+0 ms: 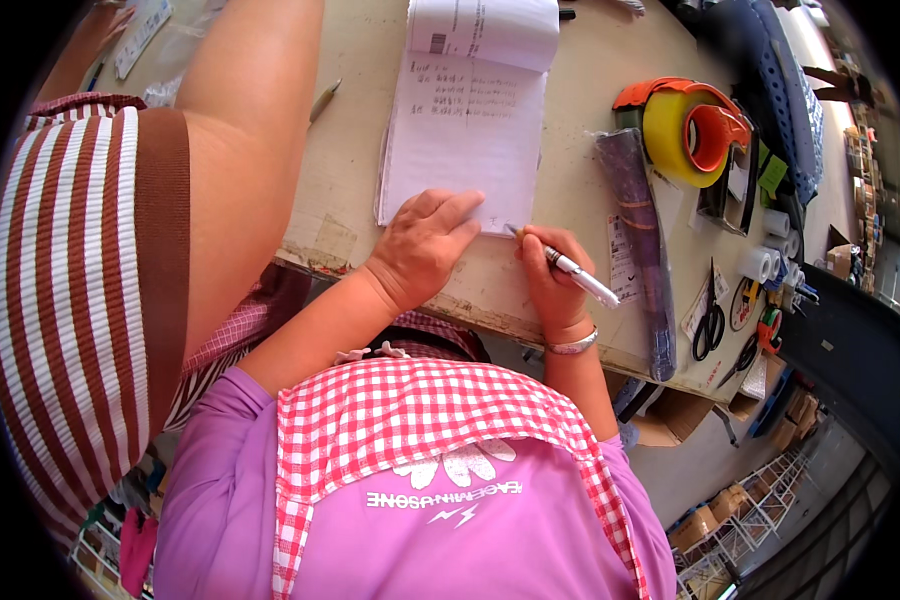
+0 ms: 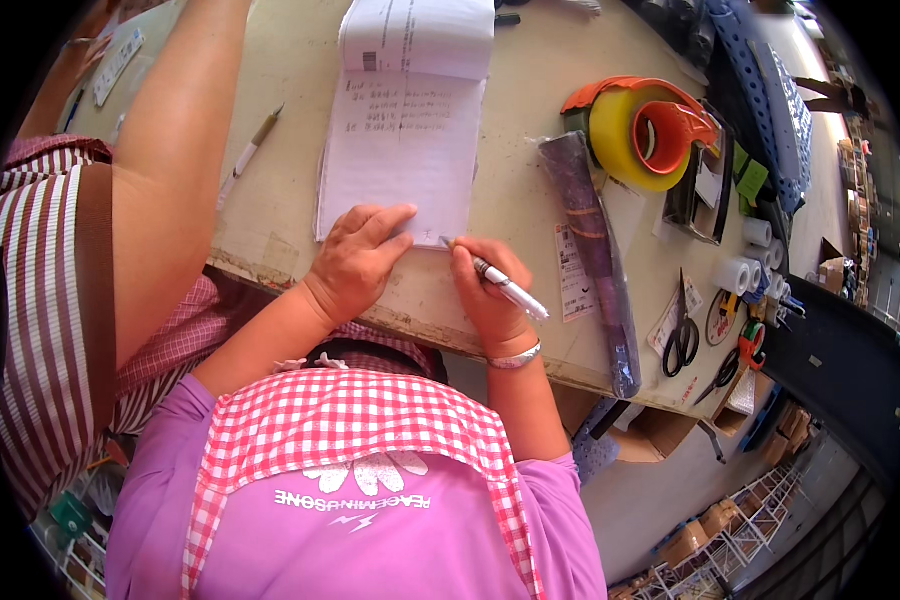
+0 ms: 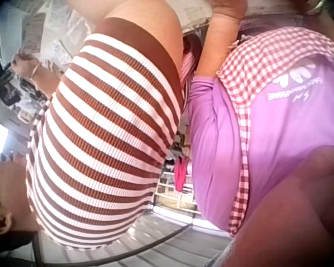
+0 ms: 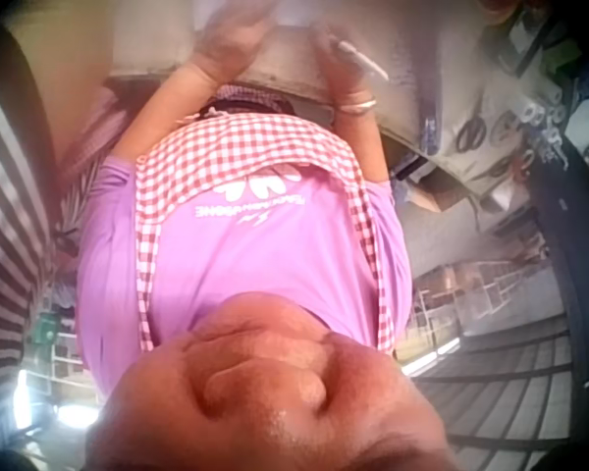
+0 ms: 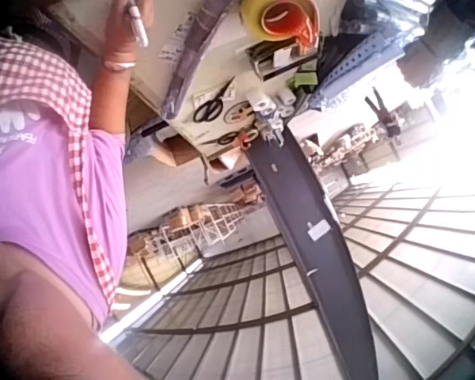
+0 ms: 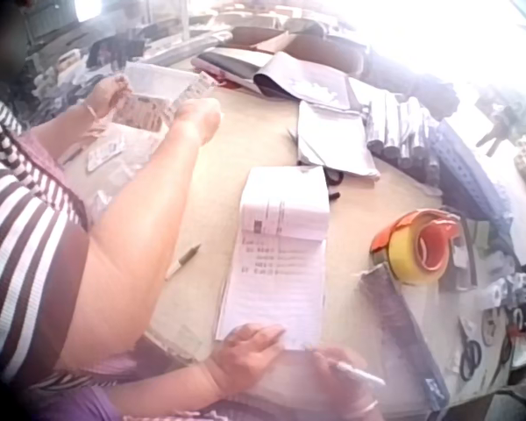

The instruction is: The person writes in a notebook with a pen, cuts a page using scissors, and handles items in small plastic bags at a desk. They then pick up a label and sort through several plastic bags before handing an item to a coworker.

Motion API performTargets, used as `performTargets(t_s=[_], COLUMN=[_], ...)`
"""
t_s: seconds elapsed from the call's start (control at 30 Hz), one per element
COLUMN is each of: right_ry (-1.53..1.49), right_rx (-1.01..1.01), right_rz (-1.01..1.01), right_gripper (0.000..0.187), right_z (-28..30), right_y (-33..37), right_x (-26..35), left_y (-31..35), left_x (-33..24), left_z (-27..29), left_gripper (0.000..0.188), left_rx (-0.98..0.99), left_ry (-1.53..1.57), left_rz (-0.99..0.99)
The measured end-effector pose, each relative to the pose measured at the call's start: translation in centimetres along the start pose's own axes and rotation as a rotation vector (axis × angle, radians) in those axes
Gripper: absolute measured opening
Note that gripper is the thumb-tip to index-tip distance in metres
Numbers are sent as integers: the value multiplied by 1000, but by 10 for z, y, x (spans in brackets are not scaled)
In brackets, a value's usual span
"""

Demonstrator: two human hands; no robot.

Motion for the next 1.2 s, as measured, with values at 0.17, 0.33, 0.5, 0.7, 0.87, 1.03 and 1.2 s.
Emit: performTargets(t_s=[0.17,0.33,0.5,0.7,0.87,1.03,1.2], right_ry=[-8,7,3,-154,-36,-31,-97], right_rx=[-16,-2,-27,-86,-88,-57,-73], right_rz=[5,-47,-35,-160,-104,-71,-97], right_gripper=[8,8,7,8,8,8,6], right_z=[-1,1,1,3,4,3,4], right_y=[-2,3,1,2,2,-1,-3], right_x=[4,-4,-1,-3,-8,-4,-3], left_y=[0,0,-1,0,-1,0,-1], left_x=[1,1,0,0,0,0,-1], left_z=[-1,-1,0,0,0,1,0], left_gripper=[18,19,19,20,20,19,18], left_rx=[9,18,20,13,12,5,9], left_ry=[-3,-5,-5,-7,-5,-8,-9], left_rz=[0,-1,7,11,16,12,12])
Point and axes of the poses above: each hand's wrist, its own y-axis away from the middle knuckle, its own z-axis out of the back of the hand, x = y × z, the point moved 6 cm from there along -y, towards the middle knuckle, and after that the axes turned 1 degree about y, right-handed, at the moved point
